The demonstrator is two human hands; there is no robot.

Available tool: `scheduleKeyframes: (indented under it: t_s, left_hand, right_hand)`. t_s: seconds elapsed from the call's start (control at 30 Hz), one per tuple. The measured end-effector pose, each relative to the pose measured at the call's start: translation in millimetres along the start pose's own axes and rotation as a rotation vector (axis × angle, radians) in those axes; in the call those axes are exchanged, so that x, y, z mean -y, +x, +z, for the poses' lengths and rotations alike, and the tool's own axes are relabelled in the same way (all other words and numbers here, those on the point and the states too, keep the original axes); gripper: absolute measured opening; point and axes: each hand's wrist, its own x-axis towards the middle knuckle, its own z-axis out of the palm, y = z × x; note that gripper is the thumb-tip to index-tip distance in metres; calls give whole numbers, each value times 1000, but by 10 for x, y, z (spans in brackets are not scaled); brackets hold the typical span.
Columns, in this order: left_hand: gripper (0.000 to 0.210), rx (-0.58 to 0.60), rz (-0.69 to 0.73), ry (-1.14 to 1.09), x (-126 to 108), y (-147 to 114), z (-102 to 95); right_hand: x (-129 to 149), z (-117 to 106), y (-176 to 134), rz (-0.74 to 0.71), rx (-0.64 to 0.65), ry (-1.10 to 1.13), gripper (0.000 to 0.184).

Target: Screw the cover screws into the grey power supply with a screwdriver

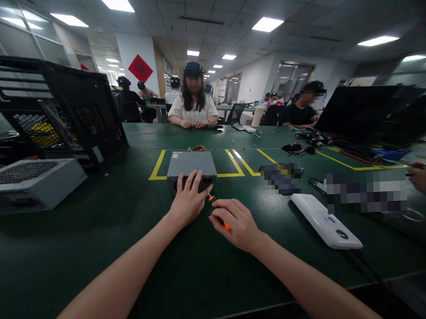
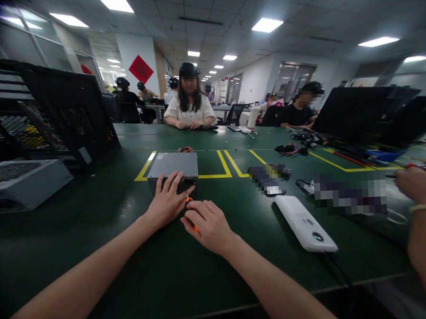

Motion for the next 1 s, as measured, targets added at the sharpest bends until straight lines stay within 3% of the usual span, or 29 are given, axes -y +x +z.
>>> scheduleKeyframes:
  t_s: [0.47,0.7,1.0]
  left_hand:
    - [25,-51,1,-80,99,-13,-12]
    - [28,-129,-88,-142,168,-11,34]
    - [34,-105,-86,-113,153,-12,35]
  right_hand:
    - [-9,-14,-10,20,-16,2,6]
    - [-3,-31,-12,29,-14,9,6]
    - [-9,-23,-9,16,-32,5,5]
